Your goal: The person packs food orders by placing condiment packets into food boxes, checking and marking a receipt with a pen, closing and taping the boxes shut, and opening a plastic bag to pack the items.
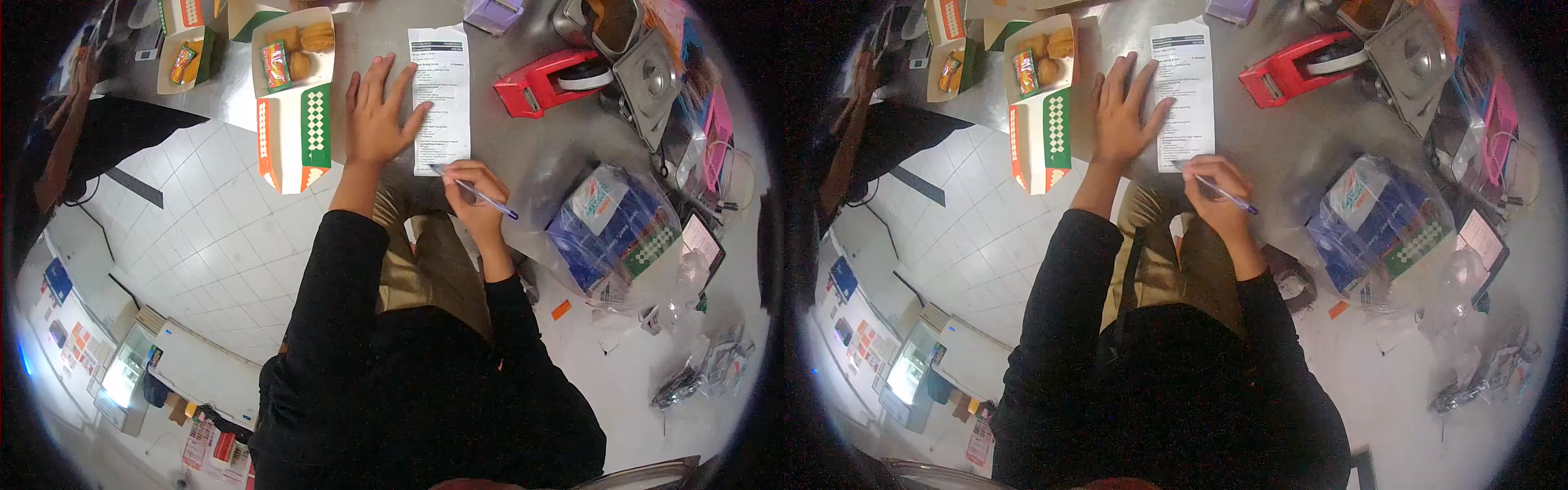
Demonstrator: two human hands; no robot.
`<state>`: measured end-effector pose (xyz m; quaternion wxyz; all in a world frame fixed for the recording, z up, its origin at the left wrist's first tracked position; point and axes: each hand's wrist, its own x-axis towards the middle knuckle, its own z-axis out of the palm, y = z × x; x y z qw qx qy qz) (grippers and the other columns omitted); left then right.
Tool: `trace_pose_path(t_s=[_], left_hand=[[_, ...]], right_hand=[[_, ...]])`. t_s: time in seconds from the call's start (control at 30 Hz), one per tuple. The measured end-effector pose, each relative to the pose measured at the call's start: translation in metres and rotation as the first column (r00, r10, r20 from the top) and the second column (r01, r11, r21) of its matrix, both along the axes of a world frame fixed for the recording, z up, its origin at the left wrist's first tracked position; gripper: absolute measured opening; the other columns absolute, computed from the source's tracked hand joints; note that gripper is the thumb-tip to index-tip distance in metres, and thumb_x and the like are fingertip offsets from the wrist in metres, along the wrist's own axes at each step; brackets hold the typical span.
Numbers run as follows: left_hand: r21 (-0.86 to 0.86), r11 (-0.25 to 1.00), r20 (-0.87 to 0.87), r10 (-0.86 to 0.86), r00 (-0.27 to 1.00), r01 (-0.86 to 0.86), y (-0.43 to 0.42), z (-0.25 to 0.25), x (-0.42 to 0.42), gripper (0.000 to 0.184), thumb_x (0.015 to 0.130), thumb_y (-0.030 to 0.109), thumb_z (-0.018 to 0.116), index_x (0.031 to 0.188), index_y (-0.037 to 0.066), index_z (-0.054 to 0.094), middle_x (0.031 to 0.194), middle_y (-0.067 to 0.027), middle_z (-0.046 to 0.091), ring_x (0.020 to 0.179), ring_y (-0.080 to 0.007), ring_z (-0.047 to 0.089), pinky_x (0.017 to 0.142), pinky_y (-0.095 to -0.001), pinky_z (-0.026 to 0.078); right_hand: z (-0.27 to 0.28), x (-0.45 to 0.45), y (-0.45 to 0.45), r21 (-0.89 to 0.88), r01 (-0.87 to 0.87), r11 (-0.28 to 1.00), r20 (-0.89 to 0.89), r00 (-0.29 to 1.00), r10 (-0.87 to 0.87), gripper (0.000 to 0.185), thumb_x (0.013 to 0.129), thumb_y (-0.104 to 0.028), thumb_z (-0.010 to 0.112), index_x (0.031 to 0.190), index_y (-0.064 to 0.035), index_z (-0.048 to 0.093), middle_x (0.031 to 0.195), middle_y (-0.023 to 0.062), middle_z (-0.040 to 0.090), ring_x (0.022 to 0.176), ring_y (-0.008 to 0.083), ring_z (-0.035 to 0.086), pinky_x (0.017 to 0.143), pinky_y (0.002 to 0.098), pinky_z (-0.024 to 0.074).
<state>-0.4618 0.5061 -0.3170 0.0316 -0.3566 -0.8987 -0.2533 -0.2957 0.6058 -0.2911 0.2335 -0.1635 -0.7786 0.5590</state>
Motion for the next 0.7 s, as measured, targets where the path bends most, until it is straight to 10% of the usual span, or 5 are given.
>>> trace_pose_path(t_s=[0.43, 0.7], left_hand=[[-0.017, 1.0, 0.029, -0.004, 1.0, 0.005, 0.0, 0.004, 0.0, 0.055, 0.08, 0.043, 0.06, 0.129, 0.021, 0.048, 0.137, -0.0094, 0.04, 0.129, -0.0249, 0.036, 0.108, -0.0457, 0.021], [-0.021, 1.0, 0.042, -0.01, 0.999, 0.011, 0.0, 0.007, 0.001, 0.055, 0.08, 0.042, 0.06, 0.13, 0.021, 0.047, 0.139, -0.0091, 0.037, 0.13, -0.0254, 0.034, 0.108, -0.0454, 0.019]], right_hand=[[-0.009, -0.001, -0.011, 0.035, -0.04, 0.999, 0.026, 0.999, 0.039, 0.014, 0.067, 0.005, 0.066, 0.076, -0.0021, 0.057, 0.077, 0.0091, 0.063, 0.074, 0.0189, 0.064, 0.065, 0.0275, 0.0503], [0.001, 0.001, 0.013, -0.292, 0.042, 0.956, 0.081, 0.997, -0.019, 0.012, 0.071, 0.006, 0.065, 0.077, -0.001, 0.057, 0.085, 0.0115, 0.059, 0.074, 0.0209, 0.061, 0.064, 0.0266, 0.0481]])
